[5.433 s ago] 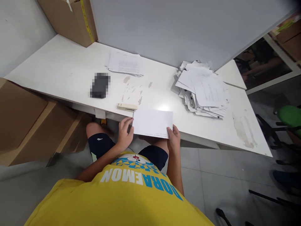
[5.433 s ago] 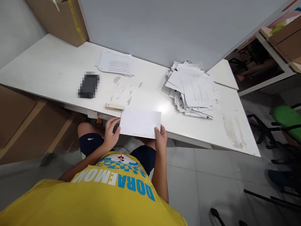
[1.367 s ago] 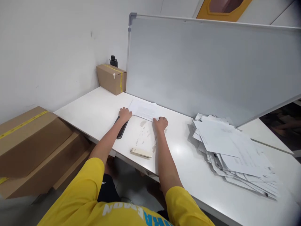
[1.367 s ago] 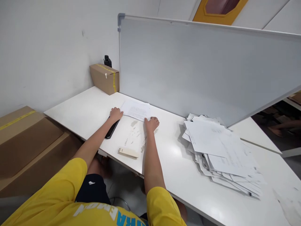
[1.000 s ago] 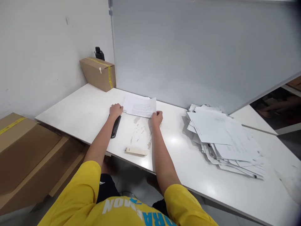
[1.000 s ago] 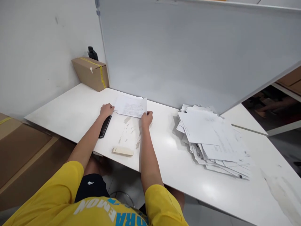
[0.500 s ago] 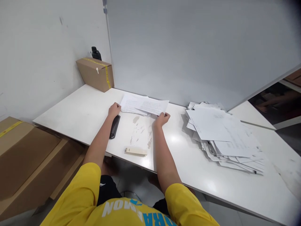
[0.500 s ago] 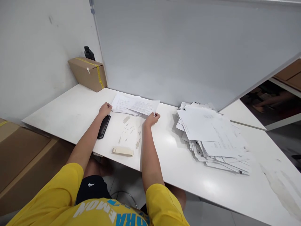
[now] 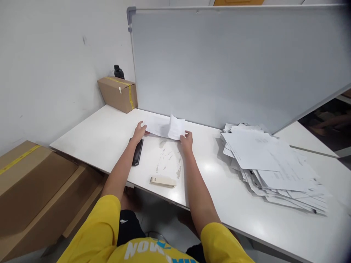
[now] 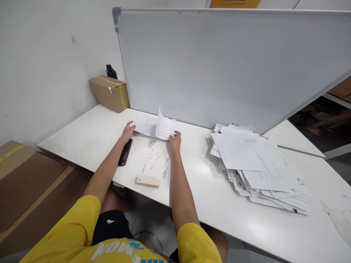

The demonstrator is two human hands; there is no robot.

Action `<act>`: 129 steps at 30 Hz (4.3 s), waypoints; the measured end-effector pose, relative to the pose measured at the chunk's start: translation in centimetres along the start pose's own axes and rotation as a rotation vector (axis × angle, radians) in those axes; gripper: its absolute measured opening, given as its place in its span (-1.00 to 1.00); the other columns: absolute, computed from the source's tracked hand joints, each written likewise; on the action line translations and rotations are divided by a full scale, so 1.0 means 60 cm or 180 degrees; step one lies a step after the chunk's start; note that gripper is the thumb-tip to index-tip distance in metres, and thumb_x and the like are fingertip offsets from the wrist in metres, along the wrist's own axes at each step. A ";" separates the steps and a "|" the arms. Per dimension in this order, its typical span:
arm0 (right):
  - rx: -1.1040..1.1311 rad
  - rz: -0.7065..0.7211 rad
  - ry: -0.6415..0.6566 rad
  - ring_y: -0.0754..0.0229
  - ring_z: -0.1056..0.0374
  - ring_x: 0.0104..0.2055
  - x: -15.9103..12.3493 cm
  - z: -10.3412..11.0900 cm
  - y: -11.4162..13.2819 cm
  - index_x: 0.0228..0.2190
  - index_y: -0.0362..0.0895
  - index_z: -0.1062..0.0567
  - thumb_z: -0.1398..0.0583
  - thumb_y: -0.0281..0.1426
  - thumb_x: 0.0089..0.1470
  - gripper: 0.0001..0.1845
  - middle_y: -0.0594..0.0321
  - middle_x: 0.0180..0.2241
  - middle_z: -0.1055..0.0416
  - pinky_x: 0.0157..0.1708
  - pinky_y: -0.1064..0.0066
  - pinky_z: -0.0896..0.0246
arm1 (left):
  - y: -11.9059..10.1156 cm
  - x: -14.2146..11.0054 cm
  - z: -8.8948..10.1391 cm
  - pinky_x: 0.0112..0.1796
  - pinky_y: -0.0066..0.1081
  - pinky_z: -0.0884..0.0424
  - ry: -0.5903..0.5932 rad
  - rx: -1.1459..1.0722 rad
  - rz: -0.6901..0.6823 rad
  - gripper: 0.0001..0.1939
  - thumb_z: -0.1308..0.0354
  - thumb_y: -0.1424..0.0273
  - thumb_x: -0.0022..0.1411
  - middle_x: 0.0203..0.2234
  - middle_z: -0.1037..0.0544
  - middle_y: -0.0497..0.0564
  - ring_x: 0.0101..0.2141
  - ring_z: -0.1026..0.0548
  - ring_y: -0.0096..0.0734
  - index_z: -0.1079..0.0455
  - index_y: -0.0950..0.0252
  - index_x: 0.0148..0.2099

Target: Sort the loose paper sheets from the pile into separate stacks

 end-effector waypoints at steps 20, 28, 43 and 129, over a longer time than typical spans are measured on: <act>-0.0040 -0.0127 -0.0050 0.10 -0.33 -0.04 -0.009 -0.012 0.032 0.08 -0.07 -0.34 -0.21 -0.18 -0.08 -0.35 0.05 0.15 -0.33 0.05 0.18 -0.26 | -0.081 -0.072 -0.034 0.18 -0.25 -0.29 0.0355 0.1358 -0.1847 -0.38 0.00 0.36 0.34 0.27 -0.33 -0.01 0.24 -0.34 -0.18 -0.04 0.04 0.41; 0.1582 -0.0232 0.0932 0.02 -0.46 -0.05 0.017 -0.049 0.038 -0.26 -0.08 -0.49 -0.35 -0.29 -0.20 -0.62 0.17 -0.24 -0.58 0.02 0.06 -0.36 | -0.079 -0.059 -0.015 -0.03 -0.29 -0.49 0.0155 0.0200 -0.2007 -0.42 -0.15 0.10 0.23 0.12 -0.47 0.18 0.13 -0.44 -0.14 -0.28 0.27 0.21; 0.0970 0.0418 -0.0012 0.15 -0.45 -0.13 -0.083 0.190 0.143 -0.22 -0.10 -0.52 -0.30 -0.27 -0.07 -0.68 0.27 -0.22 -0.55 -0.01 0.16 -0.34 | -0.195 -0.189 -0.084 -0.08 -0.24 -0.46 0.0514 0.0187 -0.2794 -0.39 -0.06 -0.08 0.29 -0.16 -0.46 0.05 -0.01 -0.50 -0.17 -0.27 0.22 0.19; -0.0153 -0.1350 0.0277 0.02 -0.41 -0.15 -0.469 0.426 0.016 -0.09 0.04 -0.37 -0.32 -0.21 -0.14 -0.48 0.26 -0.22 -0.49 -0.14 0.15 -0.35 | 0.075 -0.483 -0.187 -0.01 -0.10 -0.28 -0.0284 0.2048 -0.2714 -0.57 0.15 0.30 0.41 -0.24 -0.65 0.07 -0.07 -0.53 -0.15 -0.59 0.15 -0.14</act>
Point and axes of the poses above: each hand's wrist, its own x-axis towards the middle knuckle, its own z-axis out of the back of the hand, y = z × x, the point moved 7 cm from there along x, towards the middle knuckle
